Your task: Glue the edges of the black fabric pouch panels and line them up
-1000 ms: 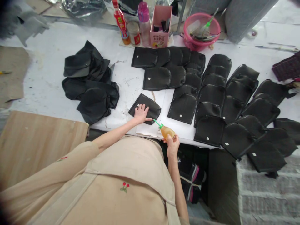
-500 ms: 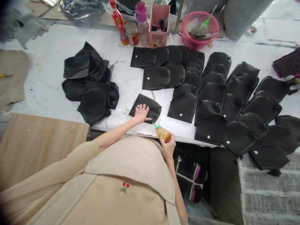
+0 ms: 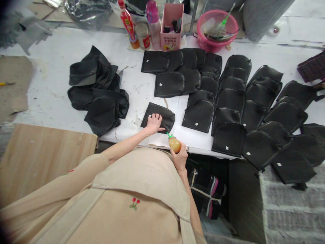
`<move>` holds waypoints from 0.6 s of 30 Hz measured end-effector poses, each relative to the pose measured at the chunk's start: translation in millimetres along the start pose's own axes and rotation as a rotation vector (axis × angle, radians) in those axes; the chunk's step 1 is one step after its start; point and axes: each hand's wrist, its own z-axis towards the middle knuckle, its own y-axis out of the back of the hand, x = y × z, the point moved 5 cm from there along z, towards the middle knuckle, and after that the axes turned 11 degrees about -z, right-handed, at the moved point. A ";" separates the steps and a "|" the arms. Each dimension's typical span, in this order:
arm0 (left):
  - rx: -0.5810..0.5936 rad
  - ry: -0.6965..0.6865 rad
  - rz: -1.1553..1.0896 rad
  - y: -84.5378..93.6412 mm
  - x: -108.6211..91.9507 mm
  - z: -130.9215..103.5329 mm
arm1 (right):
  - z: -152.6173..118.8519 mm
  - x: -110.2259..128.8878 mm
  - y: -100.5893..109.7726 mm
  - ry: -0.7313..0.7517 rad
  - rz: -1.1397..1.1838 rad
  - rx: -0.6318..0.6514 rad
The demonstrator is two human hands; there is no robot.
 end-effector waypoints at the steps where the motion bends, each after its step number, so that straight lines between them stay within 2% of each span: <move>1: -0.003 -0.003 -0.001 0.0 -0.1 -0.1 | -0.5 0.6 0.5 0.009 -0.010 -0.002; 7: -0.028 -0.035 0.018 2.2 -1.5 -0.4 | -3.9 1.5 1.8 0.032 -0.041 -0.005; 18: 0.006 -0.043 0.030 5.4 -0.9 3.3 | -4.1 5.5 0.2 -0.025 -0.055 -0.048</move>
